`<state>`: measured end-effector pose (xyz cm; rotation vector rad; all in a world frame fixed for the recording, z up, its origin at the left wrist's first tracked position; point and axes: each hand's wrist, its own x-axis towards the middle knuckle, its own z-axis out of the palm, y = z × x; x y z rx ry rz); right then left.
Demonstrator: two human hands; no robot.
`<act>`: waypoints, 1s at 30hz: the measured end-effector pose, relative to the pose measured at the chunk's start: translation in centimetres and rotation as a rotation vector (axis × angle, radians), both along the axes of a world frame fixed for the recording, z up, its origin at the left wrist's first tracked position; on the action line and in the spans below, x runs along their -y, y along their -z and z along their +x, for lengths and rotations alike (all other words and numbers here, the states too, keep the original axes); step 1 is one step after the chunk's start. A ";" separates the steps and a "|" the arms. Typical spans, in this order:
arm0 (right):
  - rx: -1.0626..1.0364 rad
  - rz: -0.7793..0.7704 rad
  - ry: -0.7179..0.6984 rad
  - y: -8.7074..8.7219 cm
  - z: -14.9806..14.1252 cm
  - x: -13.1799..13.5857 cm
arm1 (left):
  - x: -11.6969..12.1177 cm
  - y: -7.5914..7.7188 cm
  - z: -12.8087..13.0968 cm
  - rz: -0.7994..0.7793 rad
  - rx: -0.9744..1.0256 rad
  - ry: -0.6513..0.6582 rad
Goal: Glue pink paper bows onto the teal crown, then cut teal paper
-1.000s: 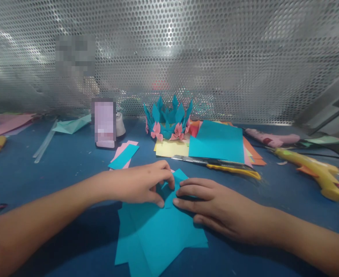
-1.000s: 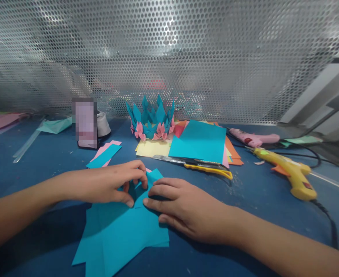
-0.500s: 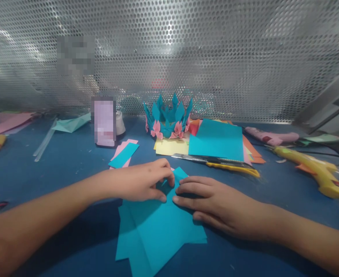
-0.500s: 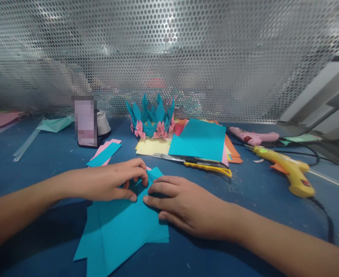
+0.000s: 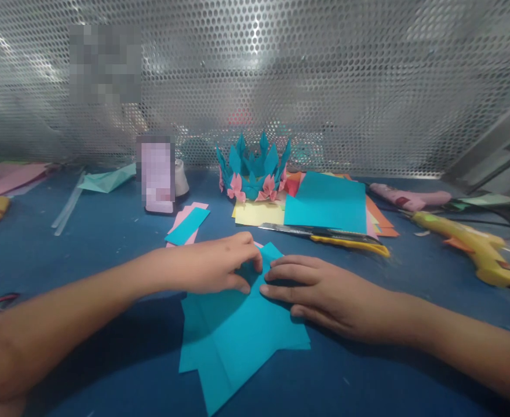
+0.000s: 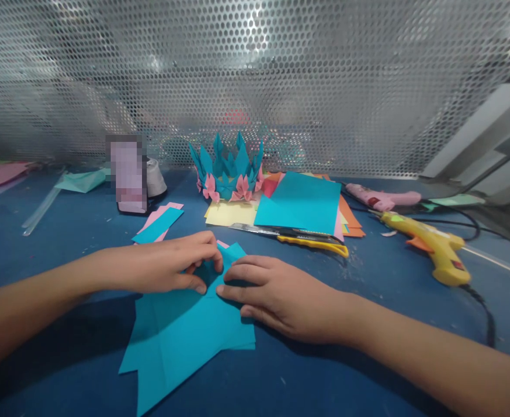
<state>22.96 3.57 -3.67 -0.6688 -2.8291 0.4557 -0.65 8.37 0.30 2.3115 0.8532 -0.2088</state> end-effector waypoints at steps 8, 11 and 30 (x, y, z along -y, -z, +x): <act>0.034 -0.017 0.001 0.1 0.0 0.1 | -0.2 0.3 -0.1 -0.046 0.047 0.021; 0.039 -0.012 -0.004 0.1 -0.1 0.0 | -0.4 0.6 -0.2 -0.054 0.054 0.027; 0.039 -0.031 -0.001 0.2 -0.1 0.2 | 0.3 0.4 -0.2 -0.018 0.043 0.045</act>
